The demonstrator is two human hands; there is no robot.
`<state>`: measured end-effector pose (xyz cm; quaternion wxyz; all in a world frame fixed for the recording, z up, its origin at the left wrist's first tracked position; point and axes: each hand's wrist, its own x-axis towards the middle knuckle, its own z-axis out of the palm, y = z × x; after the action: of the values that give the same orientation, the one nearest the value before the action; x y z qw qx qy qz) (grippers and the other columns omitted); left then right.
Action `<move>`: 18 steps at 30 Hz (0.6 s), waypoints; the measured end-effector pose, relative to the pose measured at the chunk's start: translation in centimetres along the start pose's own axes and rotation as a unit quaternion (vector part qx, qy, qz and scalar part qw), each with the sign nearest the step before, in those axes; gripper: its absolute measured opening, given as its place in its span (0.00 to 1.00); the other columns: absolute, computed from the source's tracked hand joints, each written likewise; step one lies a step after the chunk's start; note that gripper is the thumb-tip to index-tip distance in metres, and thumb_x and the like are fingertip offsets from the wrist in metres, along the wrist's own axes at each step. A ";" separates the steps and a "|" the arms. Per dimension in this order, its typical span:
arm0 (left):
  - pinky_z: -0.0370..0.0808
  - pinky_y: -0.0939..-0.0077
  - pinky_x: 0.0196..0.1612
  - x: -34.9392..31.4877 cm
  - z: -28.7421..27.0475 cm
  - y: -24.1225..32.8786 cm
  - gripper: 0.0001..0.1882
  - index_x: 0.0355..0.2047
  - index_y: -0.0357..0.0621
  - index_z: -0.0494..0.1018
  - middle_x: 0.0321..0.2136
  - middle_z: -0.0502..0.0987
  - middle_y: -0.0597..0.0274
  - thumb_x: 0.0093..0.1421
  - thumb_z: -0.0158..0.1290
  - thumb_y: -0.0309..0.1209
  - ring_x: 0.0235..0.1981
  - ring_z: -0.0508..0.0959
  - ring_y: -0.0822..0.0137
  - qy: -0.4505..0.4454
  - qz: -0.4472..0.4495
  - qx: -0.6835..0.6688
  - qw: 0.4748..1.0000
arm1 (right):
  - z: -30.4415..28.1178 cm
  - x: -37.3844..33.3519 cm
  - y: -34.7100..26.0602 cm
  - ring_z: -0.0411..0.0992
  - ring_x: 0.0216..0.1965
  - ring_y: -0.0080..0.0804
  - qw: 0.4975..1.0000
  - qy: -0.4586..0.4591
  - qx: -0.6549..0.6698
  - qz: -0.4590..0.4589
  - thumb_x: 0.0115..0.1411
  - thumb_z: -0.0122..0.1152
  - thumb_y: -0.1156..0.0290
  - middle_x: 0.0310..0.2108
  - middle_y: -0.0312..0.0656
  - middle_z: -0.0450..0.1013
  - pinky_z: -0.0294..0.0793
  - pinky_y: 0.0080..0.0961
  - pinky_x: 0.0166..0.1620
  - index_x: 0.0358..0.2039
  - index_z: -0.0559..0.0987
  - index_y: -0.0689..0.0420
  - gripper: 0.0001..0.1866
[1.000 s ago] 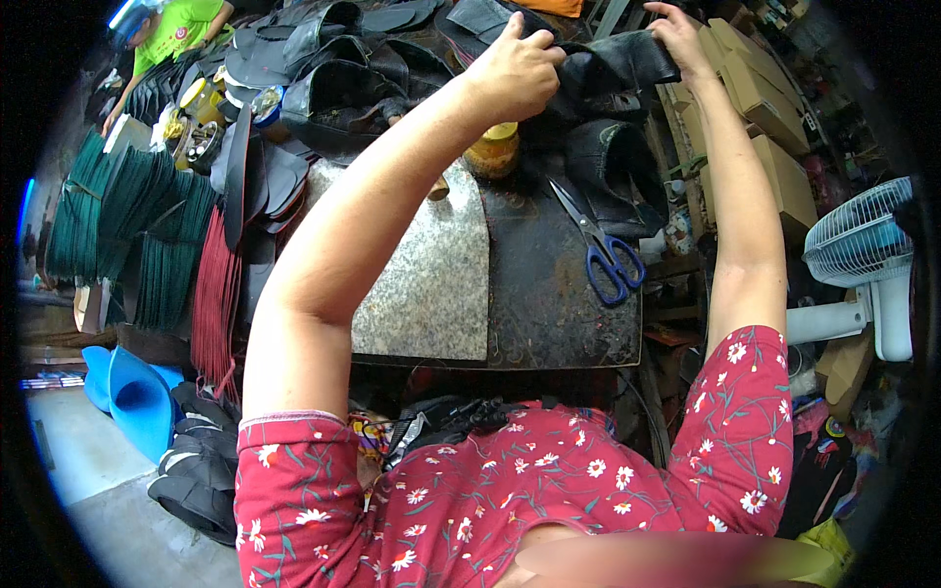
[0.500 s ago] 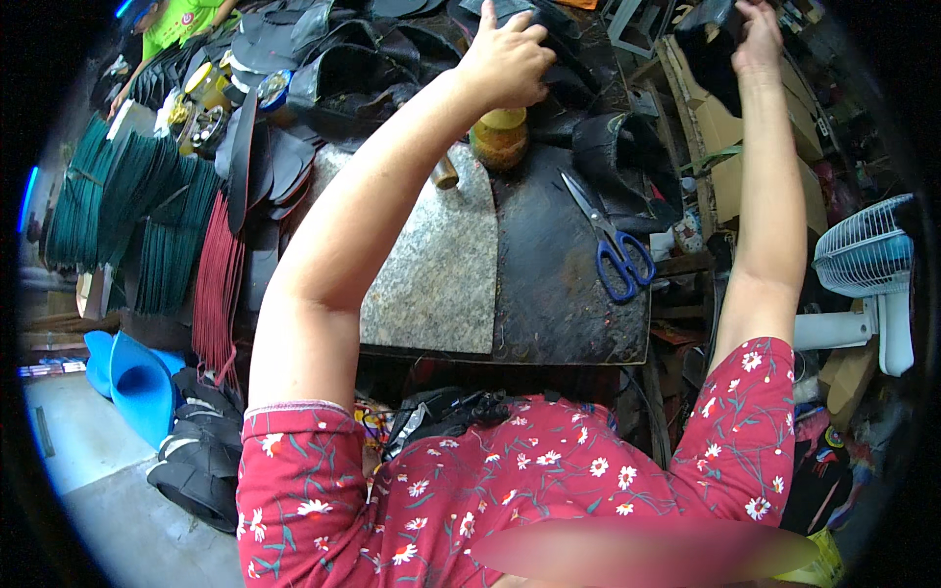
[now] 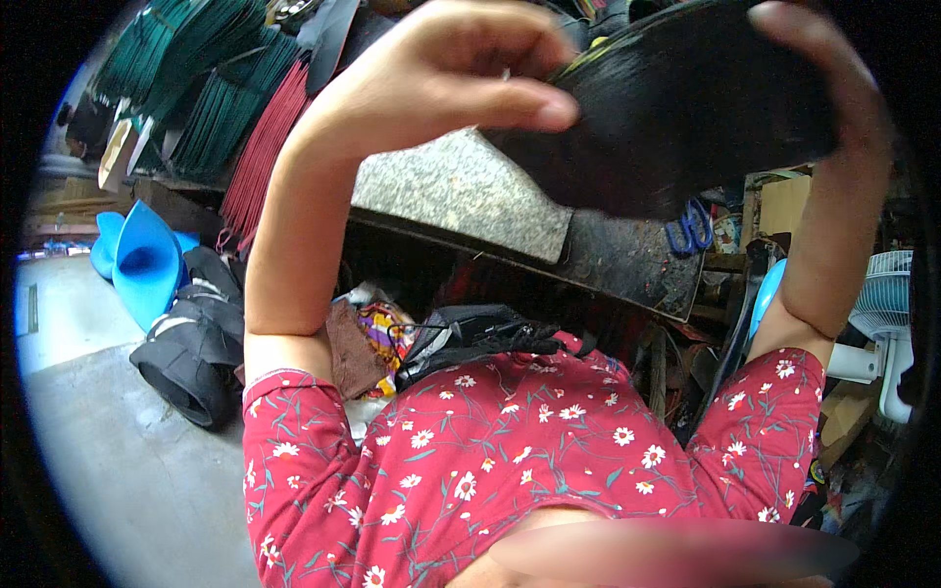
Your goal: The person uses a hammer to shape and flatten a black shoe part on a workbench. They repeatedly reposition the part, strike it with the hammer, and inspect the edges and interior surfaces.
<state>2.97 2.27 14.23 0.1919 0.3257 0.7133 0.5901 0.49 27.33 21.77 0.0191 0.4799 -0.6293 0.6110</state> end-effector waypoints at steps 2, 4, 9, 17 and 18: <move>0.72 0.81 0.46 -2.6 0.6 -1.2 0.15 0.46 0.35 0.73 0.37 0.77 0.68 0.59 0.60 0.25 0.41 0.76 0.78 0.034 -0.031 -0.065 0.997 | -0.4 1.1 1.1 0.71 0.35 0.25 0.973 -0.149 0.012 0.174 0.52 0.58 0.78 0.34 0.42 0.72 0.73 0.19 0.38 0.50 0.68 0.62 0.23; 0.72 0.81 0.46 -4.4 0.4 -2.5 0.15 0.45 0.35 0.73 0.37 0.77 0.68 0.60 0.59 0.29 0.40 0.75 0.78 0.052 -0.083 -0.095 0.991 | -0.4 1.2 3.8 0.70 0.39 0.24 0.920 -0.248 -0.009 0.303 0.52 0.63 0.78 0.37 0.43 0.70 0.72 0.19 0.39 0.52 0.67 0.63 0.26; 0.72 0.79 0.43 -6.4 -0.1 -4.0 0.13 0.44 0.36 0.73 0.33 0.78 0.64 0.62 0.57 0.31 0.36 0.76 0.75 0.084 -0.148 0.086 0.982 | -0.1 0.5 8.2 0.68 0.37 0.22 0.885 -0.309 -0.043 0.346 0.52 0.54 0.79 0.36 0.39 0.71 0.70 0.21 0.42 0.52 0.67 0.57 0.24; 0.76 0.57 0.39 -7.0 0.1 -4.8 0.13 0.40 0.43 0.71 0.33 0.75 0.52 0.55 0.57 0.30 0.37 0.78 0.48 0.104 -0.077 0.619 0.775 | 2.1 -0.9 12.9 0.76 0.45 0.42 0.886 -0.345 -0.269 0.152 0.49 0.51 0.83 0.39 0.49 0.76 0.73 0.33 0.52 0.47 0.70 0.59 0.21; 0.76 0.58 0.41 -7.0 0.5 -5.2 0.14 0.40 0.42 0.70 0.35 0.76 0.52 0.55 0.58 0.31 0.38 0.78 0.49 0.054 -0.125 0.611 0.780 | 2.1 -1.0 14.0 0.76 0.44 0.40 0.881 -0.385 -0.242 0.130 0.51 0.51 0.82 0.38 0.47 0.76 0.73 0.33 0.51 0.45 0.71 0.59 0.19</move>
<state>7.02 -2.73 8.28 -0.0143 0.2505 0.9678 0.0185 -6.54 23.40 10.13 -0.1892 0.5718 -0.7718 0.2038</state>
